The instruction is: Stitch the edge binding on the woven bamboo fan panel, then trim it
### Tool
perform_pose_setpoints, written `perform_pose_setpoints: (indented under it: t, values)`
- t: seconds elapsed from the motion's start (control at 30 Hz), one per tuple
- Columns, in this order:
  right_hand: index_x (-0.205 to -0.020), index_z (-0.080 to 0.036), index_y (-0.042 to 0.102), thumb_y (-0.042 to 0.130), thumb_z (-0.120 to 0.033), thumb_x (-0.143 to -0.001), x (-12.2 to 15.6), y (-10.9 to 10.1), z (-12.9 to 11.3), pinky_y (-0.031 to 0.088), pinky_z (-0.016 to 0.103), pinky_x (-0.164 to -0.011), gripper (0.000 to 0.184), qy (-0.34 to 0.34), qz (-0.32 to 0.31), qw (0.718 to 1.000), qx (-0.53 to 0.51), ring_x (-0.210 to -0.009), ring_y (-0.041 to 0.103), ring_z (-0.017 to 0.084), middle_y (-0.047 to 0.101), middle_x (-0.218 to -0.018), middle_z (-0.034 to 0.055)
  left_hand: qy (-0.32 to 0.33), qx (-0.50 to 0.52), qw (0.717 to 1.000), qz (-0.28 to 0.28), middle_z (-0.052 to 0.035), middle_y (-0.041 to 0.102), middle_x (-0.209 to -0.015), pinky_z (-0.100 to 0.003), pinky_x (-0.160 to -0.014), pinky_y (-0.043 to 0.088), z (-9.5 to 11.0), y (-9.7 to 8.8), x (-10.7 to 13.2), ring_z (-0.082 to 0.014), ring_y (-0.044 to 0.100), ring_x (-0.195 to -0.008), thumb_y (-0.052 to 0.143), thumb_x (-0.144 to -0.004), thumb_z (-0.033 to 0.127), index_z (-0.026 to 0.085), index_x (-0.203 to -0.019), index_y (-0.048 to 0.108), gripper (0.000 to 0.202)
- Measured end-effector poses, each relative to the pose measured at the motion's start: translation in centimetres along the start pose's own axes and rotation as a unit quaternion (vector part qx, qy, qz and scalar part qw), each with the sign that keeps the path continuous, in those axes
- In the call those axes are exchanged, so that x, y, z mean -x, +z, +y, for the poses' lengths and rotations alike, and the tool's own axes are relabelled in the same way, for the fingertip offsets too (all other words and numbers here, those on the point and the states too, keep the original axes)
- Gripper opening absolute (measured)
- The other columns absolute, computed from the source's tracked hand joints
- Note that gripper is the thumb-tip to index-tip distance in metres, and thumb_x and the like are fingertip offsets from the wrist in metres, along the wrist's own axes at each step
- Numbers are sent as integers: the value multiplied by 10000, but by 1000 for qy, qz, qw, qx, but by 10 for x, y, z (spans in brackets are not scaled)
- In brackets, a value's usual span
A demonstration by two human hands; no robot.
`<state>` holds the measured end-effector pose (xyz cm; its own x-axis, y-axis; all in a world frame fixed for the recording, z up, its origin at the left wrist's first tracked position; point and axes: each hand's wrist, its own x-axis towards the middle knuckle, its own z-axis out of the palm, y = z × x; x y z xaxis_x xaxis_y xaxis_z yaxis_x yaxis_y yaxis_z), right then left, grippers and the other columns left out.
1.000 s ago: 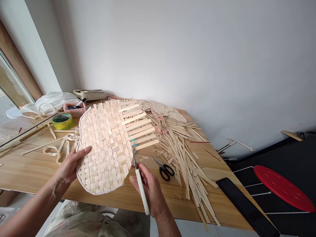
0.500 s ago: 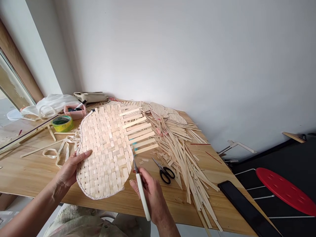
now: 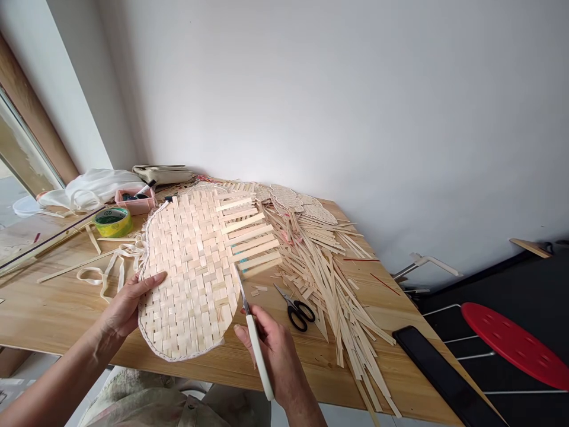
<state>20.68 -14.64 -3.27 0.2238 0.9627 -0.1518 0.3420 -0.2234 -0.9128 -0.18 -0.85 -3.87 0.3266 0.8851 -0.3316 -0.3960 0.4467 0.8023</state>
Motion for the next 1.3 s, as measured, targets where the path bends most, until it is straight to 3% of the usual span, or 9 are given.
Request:
perform_pose_setpoints:
  t: [0.17,0.33,0.77,1.0,1.3]
  values:
    - [-972,-148,535,481,-599,-729,0,4,-1,312,218,-404,515,5,7,999,-35,-388,350,81,376,-478,-65,-2,3,1000,2,-128,700,-844,-285,-619,563,1,1,0,-246,671,-684,737,-575,168,134,-875,633,320]
    - [-991,-166,529,469,-609,-726,1,7,-5,366,227,-470,520,-32,51,998,-18,-461,431,105,450,-530,-41,-21,-1,1000,12,-146,697,-858,-303,-607,563,1,3,3,-272,670,-697,735,-562,145,119,-896,631,351]
    - [-902,-181,542,471,-549,-768,5,6,-13,386,225,-543,398,-52,47,997,-32,-543,422,111,442,-585,-26,-24,-10,1000,1,-122,702,-844,-283,-573,559,-5,3,7,-258,670,-696,748,-552,165,130,-870,614,347]
    - [-917,-177,541,481,-580,-742,2,9,-6,358,225,-493,443,-19,53,998,-30,-468,390,103,412,-498,-50,-21,-3,1000,-5,-116,701,-832,-267,-577,556,-6,5,6,-253,671,-703,751,-553,159,134,-903,599,382]
    - [-900,-158,564,476,-576,-734,1,10,2,317,215,-418,459,-12,71,997,-9,-400,357,87,397,-468,-57,-43,-2,999,-18,-125,701,-822,-317,-617,557,-10,0,4,-250,668,-668,758,-566,172,112,-923,609,392]
